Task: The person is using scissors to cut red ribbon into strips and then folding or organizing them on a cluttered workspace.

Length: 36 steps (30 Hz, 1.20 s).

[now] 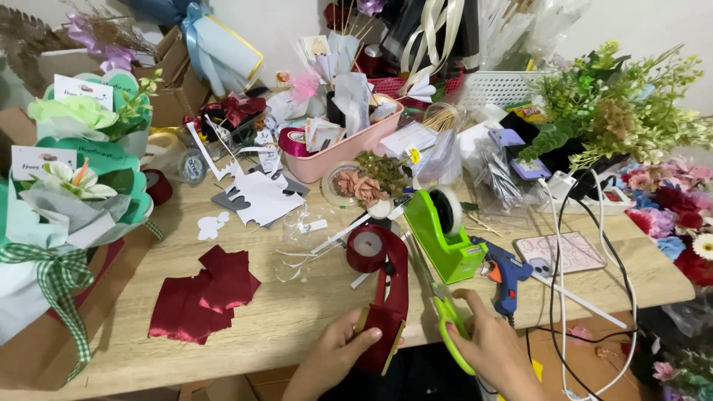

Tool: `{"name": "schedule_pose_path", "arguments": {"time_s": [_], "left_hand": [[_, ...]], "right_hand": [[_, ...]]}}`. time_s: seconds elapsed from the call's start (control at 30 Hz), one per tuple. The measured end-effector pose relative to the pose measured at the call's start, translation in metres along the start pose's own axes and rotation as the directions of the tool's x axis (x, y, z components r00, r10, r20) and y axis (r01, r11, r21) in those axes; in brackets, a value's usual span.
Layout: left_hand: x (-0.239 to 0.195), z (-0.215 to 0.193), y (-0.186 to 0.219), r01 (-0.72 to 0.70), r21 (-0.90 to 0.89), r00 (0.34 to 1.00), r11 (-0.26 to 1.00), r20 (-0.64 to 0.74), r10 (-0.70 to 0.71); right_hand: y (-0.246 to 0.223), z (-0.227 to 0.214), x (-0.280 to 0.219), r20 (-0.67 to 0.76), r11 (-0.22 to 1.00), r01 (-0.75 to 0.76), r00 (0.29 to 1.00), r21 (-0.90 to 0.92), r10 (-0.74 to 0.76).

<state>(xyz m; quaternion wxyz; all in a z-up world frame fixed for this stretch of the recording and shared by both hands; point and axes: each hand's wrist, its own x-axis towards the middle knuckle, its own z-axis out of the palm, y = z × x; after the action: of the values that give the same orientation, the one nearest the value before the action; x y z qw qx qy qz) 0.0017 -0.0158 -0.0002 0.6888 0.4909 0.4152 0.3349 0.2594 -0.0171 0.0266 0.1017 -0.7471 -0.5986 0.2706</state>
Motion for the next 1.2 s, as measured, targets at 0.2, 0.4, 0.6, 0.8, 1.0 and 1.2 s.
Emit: {"name": "schedule_pose_path", "arguments": {"time_s": [0.2, 0.4, 0.6, 0.8, 1.0, 1.2], "left_hand": [[-0.002, 0.012, -0.012, -0.076, -0.156, 0.996, 0.985, 0.041, 0.084], [-0.005, 0.014, -0.015, -0.075, -0.095, 0.996, 0.993, 0.03, 0.079], [-0.006, 0.016, -0.017, -0.136, -0.11, 0.991, 0.985, -0.007, 0.137], [-0.011, 0.024, -0.008, -0.119, -0.093, 0.993, 0.989, -0.03, 0.116], [-0.015, 0.03, -0.006, 0.11, -0.003, 0.982, 0.994, -0.156, -0.109], [-0.016, 0.028, -0.004, 0.144, -0.011, 0.955, 0.989, -0.26, -0.142]], "right_hand": [[-0.02, 0.019, 0.023, -0.038, 0.933, 0.069, 0.995, -0.352, -0.088], [-0.03, 0.02, 0.028, 0.069, 0.921, 0.088, 0.995, -0.379, -0.067], [-0.021, 0.014, -0.003, -0.113, 0.962, 0.17, 0.974, -0.216, -0.197], [0.0, 0.049, -0.015, 0.015, 0.679, 0.276, 0.921, 0.681, -0.389], [-0.004, 0.06, -0.013, 0.014, 0.586, 0.281, 0.894, 0.76, -0.448], [-0.015, 0.066, -0.016, -0.001, 0.422, 0.182, 0.919, 0.888, -0.395]]}}
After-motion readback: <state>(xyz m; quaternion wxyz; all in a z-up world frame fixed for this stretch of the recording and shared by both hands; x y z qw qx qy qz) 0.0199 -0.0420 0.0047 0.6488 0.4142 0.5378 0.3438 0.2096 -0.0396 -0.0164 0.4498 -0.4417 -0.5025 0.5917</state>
